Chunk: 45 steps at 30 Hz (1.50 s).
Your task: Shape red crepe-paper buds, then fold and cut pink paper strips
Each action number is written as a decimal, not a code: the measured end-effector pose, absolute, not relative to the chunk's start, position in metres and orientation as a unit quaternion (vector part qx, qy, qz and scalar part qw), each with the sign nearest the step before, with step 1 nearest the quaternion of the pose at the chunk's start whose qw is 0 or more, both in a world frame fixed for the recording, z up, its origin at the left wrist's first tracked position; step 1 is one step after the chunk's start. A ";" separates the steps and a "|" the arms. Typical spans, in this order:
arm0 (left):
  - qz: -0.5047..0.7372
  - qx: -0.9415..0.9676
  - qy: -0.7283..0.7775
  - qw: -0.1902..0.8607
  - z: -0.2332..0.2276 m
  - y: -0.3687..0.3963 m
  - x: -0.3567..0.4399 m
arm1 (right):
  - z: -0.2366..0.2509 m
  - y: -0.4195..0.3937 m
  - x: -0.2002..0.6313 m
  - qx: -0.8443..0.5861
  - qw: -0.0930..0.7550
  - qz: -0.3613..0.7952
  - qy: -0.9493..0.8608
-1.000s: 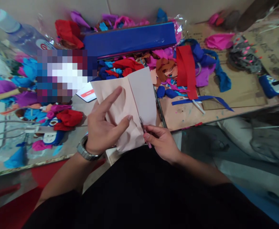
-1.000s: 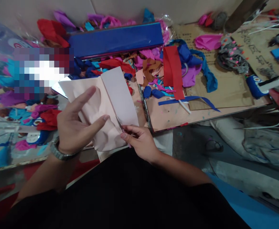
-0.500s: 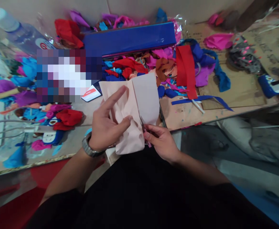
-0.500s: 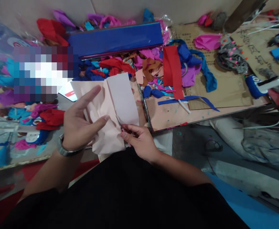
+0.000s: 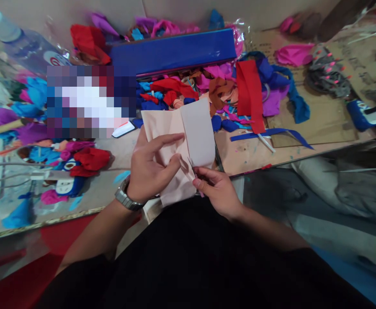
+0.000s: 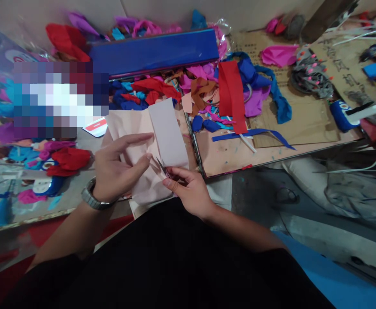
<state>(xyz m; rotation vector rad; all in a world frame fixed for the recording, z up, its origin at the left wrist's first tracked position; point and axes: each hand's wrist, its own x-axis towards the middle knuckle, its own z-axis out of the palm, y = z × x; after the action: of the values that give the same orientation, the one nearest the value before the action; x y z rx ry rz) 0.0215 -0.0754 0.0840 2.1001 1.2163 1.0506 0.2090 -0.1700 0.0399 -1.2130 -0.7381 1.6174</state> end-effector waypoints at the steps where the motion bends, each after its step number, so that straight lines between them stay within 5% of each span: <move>1: 0.386 0.770 0.450 0.236 0.084 -0.076 0.022 | 0.040 -0.170 0.209 -0.495 0.476 0.660 -0.304; 20: 0.449 0.751 0.446 0.190 0.066 -0.060 0.023 | 0.040 -0.173 0.211 -0.504 0.458 0.659 -0.319; 30: 0.462 0.692 0.464 0.304 0.047 -0.047 0.016 | 0.037 -0.176 0.211 -0.511 0.460 0.672 -0.275; 45: 0.432 0.690 0.489 0.312 0.066 -0.057 0.019 | 0.040 -0.172 0.211 -0.475 0.452 0.700 -0.283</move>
<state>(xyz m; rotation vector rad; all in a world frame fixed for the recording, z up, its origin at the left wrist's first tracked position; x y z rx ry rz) 0.0194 -0.0567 0.0655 1.8219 1.2902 1.1402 0.2113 -0.1724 0.0400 -1.1721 -0.6980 1.7300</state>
